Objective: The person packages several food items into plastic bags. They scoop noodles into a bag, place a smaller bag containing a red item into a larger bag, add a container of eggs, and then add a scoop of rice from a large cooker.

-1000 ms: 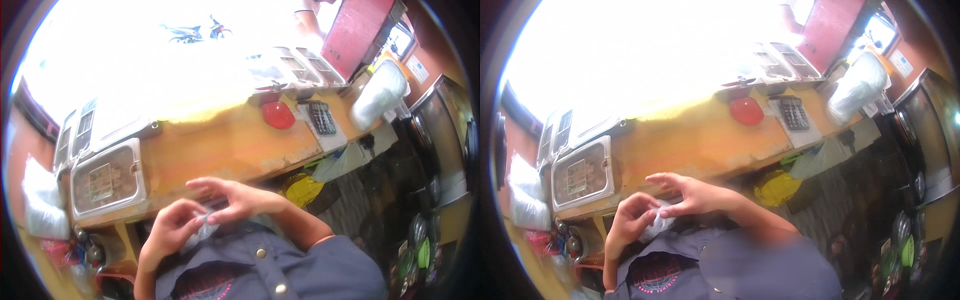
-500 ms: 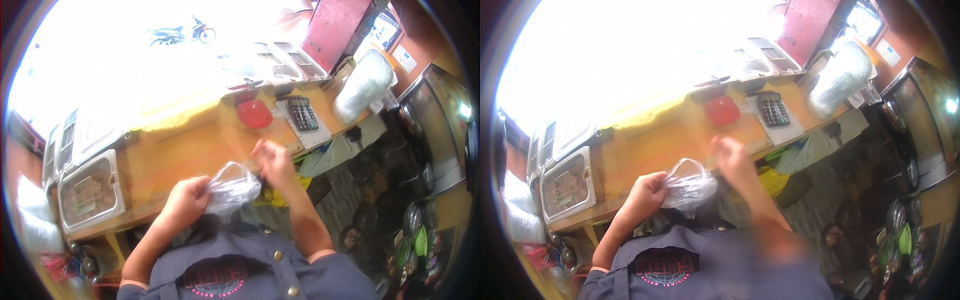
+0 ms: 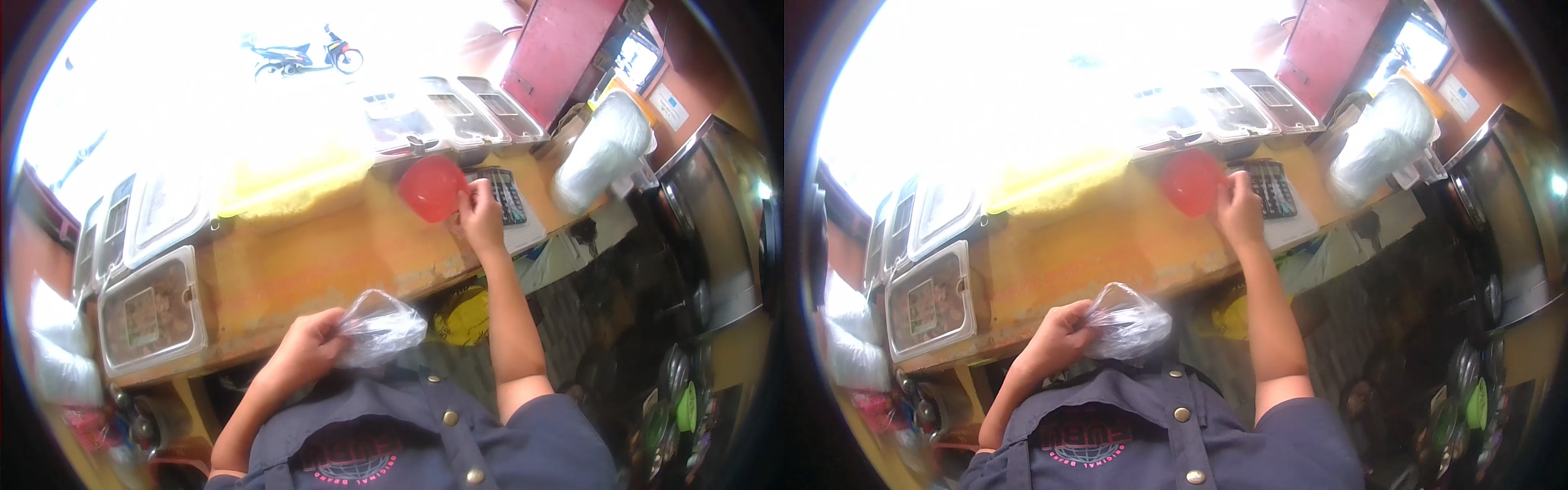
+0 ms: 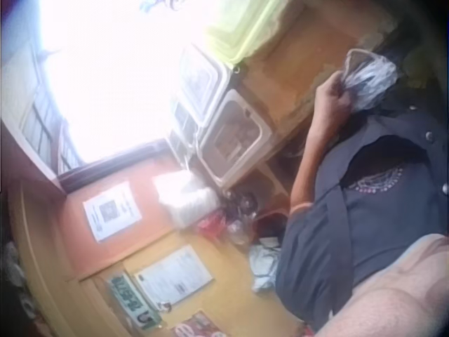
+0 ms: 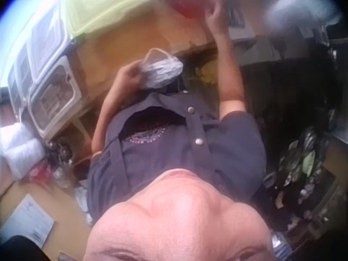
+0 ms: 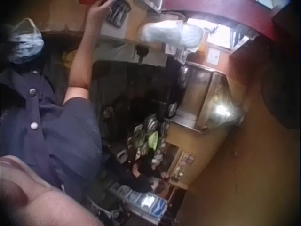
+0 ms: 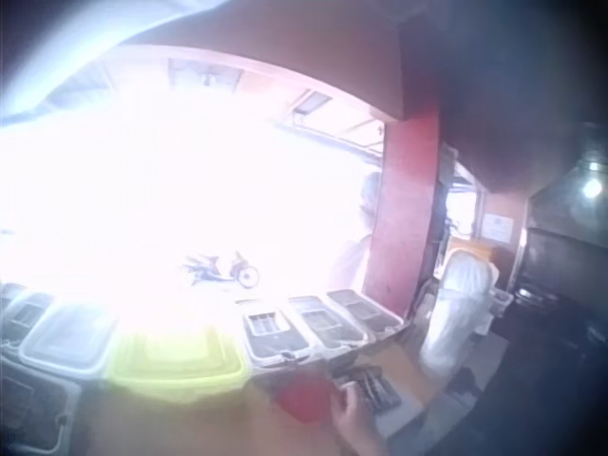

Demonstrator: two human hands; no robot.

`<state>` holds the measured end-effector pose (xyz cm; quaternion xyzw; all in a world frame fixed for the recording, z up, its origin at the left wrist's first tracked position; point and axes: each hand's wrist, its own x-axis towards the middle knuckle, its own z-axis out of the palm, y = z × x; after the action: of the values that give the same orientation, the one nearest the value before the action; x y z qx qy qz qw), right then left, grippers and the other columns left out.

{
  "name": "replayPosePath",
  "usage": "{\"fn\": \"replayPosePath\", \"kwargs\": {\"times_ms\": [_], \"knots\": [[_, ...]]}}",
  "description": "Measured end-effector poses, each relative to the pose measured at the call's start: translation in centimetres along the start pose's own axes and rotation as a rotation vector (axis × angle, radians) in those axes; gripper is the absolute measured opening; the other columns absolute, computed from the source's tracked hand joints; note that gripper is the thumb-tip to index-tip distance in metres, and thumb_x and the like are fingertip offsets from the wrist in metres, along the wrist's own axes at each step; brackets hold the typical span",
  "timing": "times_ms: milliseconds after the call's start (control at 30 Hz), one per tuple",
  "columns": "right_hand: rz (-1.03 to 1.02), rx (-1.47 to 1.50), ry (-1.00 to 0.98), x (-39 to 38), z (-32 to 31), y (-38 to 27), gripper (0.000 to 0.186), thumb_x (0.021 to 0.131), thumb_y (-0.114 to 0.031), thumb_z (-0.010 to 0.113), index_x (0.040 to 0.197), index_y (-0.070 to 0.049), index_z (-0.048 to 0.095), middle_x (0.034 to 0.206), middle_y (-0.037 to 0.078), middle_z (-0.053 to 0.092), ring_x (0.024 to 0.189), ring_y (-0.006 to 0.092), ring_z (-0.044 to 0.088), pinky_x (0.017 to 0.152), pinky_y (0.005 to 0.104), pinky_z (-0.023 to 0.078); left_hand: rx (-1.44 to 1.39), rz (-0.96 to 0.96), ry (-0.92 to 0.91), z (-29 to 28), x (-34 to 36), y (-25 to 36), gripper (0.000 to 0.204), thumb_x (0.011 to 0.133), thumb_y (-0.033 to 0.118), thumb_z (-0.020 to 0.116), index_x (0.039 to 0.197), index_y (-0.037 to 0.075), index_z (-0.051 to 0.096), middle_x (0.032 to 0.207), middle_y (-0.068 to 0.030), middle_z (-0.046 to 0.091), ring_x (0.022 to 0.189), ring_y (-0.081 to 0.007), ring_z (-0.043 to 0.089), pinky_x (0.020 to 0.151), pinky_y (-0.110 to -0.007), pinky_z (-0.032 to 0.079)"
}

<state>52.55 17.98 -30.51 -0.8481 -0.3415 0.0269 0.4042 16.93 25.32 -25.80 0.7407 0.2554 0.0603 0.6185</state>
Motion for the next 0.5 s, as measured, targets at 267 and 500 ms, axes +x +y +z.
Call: {"fn": "replayPosePath", "kwargs": {"times_ms": [267,500], "knots": [[-0.32,-0.242,0.742,-14.5,-9.6,10.6,0.016,0.098,-0.005,0.051,0.113,-0.001,0.045,0.091,0.01,0.061,0.071,0.0137,0.062,0.066,0.0243,0.052,-0.024,0.044,0.072,-1.5,-0.9,-2.7,0.016,0.089,0.003,0.06,0.103,-0.002,0.063,0.084,-0.0041,0.065,0.078,-0.0084,0.056,0.072,-0.026,0.048],[0.331,0.436,0.173,-16.5,-4.3,4.8,0.02,0.093,-0.004,0.053,0.112,0.0,0.051,0.088,0.009,0.065,0.058,0.0139,0.063,0.048,0.03,0.05,-0.003,0.012,-0.011,-1.5,-0.6,-2.5,0.016,0.088,0.002,0.06,0.102,-0.001,0.064,0.081,-0.0028,0.064,0.077,-0.0081,0.056,0.07,-0.026,0.047]]}}
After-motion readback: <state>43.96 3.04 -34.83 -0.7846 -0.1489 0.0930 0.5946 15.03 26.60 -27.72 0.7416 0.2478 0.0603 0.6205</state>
